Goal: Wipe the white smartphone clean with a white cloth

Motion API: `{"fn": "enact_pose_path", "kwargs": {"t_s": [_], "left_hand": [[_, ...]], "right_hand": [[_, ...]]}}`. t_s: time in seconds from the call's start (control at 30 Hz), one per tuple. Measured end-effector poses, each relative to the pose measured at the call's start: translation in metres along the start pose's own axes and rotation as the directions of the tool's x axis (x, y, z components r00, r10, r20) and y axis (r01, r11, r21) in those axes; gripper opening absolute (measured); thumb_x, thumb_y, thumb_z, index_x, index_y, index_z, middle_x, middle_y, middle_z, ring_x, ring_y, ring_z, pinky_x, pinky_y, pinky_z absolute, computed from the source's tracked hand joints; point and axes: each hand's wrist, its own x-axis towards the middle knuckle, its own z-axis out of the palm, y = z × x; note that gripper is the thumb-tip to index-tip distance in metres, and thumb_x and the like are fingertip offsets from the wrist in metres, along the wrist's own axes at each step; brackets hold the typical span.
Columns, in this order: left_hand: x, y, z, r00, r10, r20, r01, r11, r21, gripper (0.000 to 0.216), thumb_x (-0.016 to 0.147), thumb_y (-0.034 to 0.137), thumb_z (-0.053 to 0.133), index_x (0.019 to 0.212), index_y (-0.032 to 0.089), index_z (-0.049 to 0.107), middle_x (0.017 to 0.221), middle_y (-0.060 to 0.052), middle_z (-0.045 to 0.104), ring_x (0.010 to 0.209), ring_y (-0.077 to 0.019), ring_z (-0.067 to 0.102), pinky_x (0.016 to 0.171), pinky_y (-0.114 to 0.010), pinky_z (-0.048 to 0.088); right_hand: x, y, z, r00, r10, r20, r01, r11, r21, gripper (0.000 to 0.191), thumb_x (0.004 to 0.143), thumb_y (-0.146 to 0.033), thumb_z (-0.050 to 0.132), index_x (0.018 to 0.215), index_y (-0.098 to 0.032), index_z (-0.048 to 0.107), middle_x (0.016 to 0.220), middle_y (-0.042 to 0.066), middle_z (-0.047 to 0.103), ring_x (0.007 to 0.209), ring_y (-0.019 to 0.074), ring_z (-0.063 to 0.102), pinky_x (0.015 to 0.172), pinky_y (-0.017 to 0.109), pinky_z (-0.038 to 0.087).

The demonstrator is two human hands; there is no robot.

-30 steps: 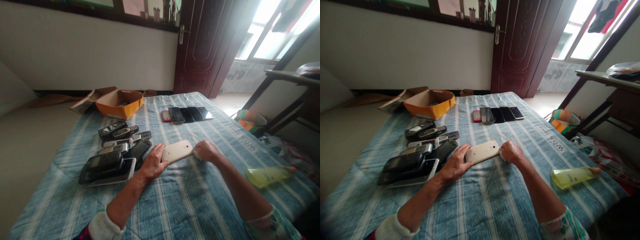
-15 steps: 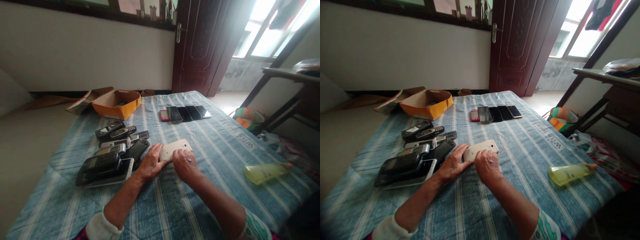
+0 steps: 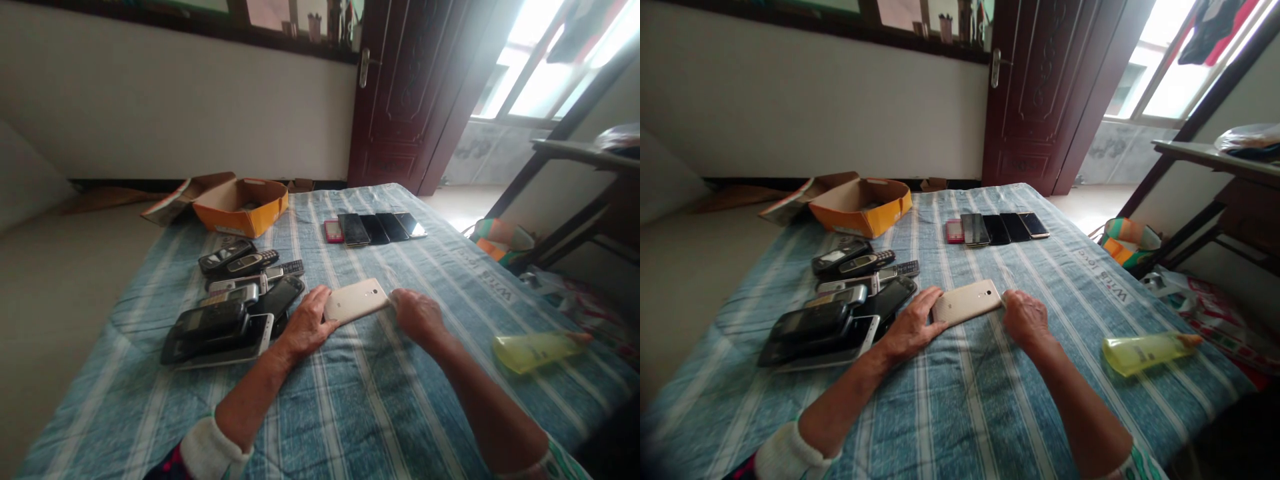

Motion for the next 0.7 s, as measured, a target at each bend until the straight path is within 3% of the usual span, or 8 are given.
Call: {"fn": "enact_pose_path", "kwargs": {"t_s": [0.1, 0.37, 0.53, 0.7], "left_hand": [[-0.001, -0.001, 0.000, 1.000, -0.002, -0.001, 0.002, 1.000, 0.000, 0.055, 0.071, 0.023, 0.068, 0.123, 0.014, 0.051, 0.133, -0.016, 0.052, 0.126, -0.0293, 0.048, 0.110, -0.046, 0.036], [-0.001, 0.001, -0.001, 1.000, 0.019, 0.011, -0.019, 1.000, 0.006, 0.048, 0.072, 0.023, 0.067, 0.117, 0.013, 0.055, 0.129, -0.016, 0.055, 0.122, -0.0300, 0.050, 0.107, -0.046, 0.039], [0.001, 0.000, -0.001, 0.999, 0.034, -0.013, -0.034, 0.999, 0.005, 0.046, 0.071, 0.024, 0.069, 0.114, 0.014, 0.056, 0.126, -0.015, 0.056, 0.119, -0.0296, 0.053, 0.106, -0.046, 0.041], [0.000, 0.001, -0.002, 0.998, 0.052, -0.023, -0.052, 0.999, -0.009, 0.040, 0.074, 0.027, 0.067, 0.111, 0.014, 0.057, 0.123, -0.015, 0.058, 0.117, -0.0287, 0.054, 0.103, -0.043, 0.043]], "right_hand": [[-0.001, 0.002, -0.002, 0.999, 0.013, 0.029, -0.013, 1.000, -0.016, 0.033, 0.087, -0.008, 0.037, 0.095, -0.017, 0.067, 0.096, 0.013, 0.070, 0.089, 0.0284, 0.066, 0.067, 0.031, 0.042], [-0.011, -0.030, -0.001, 0.998, -0.004, 0.060, 0.007, 0.999, -0.049, 0.030, 0.083, -0.005, 0.041, 0.090, -0.014, 0.069, 0.091, 0.015, 0.072, 0.087, 0.0252, 0.069, 0.068, 0.029, 0.047], [-0.020, -0.059, 0.000, 0.996, -0.081, 0.044, 0.083, 0.996, -0.043, 0.031, 0.085, -0.004, 0.039, 0.089, -0.010, 0.070, 0.088, 0.019, 0.071, 0.085, 0.0273, 0.069, 0.067, 0.032, 0.049], [-0.030, -0.082, 0.003, 0.968, -0.249, 0.032, 0.250, 0.968, -0.035, 0.028, 0.085, -0.005, 0.042, 0.089, -0.008, 0.070, 0.086, 0.019, 0.070, 0.084, 0.0262, 0.069, 0.068, 0.032, 0.049]]}}
